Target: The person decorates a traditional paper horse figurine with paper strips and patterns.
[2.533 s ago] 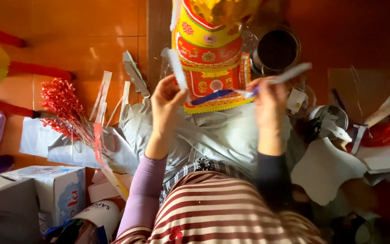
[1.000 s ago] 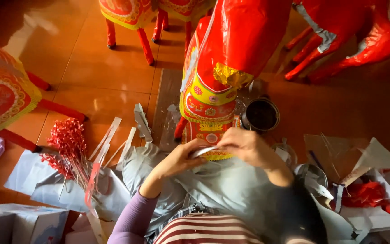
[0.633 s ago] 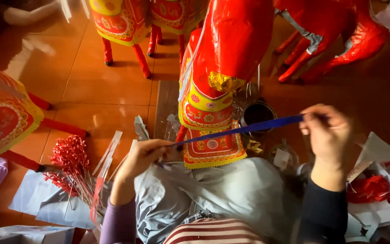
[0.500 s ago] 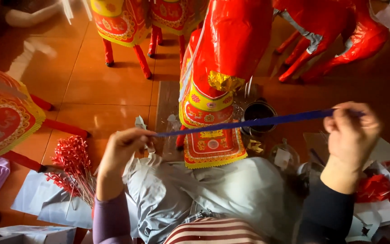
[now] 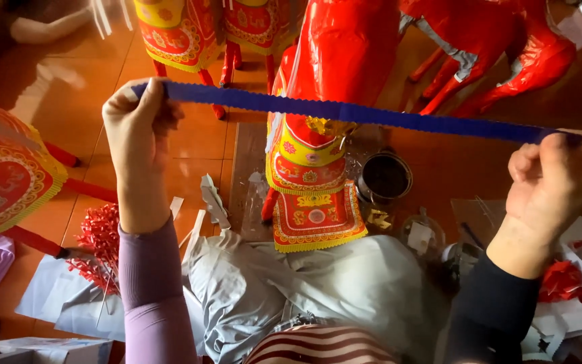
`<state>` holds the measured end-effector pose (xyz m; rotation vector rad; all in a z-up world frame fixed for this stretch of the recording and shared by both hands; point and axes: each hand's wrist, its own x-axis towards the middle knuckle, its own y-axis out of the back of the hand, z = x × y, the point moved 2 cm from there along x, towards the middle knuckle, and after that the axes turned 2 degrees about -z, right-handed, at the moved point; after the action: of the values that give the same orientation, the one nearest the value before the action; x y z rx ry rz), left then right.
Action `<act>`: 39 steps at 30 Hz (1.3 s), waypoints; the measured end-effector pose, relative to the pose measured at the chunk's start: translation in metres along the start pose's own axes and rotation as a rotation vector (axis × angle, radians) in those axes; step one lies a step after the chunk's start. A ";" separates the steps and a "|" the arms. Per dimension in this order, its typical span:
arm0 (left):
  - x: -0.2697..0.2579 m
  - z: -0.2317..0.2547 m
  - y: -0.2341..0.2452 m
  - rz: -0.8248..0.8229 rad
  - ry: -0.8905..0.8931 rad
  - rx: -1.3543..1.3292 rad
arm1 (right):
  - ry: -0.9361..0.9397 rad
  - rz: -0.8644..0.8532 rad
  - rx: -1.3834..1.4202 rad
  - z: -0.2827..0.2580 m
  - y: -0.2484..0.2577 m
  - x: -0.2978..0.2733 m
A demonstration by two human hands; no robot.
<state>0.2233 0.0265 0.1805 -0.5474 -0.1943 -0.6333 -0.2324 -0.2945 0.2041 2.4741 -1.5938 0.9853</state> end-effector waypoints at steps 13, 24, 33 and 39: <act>0.015 -0.027 -0.007 -0.024 0.032 0.033 | -0.053 -0.047 0.058 0.038 0.032 0.002; 0.033 -0.137 -0.020 -0.053 0.185 0.046 | -0.297 -0.018 0.009 0.123 -0.004 0.003; 0.047 -0.210 -0.050 -0.136 0.240 -0.157 | -0.414 -0.180 0.309 0.235 -0.069 0.011; 0.051 -0.205 -0.079 -0.182 0.256 -0.332 | -0.385 -0.271 0.398 0.276 -0.117 0.027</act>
<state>0.2175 -0.1637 0.0587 -0.7665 0.1070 -0.9142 0.0064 -0.3593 0.0323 3.2085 -1.1673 0.8972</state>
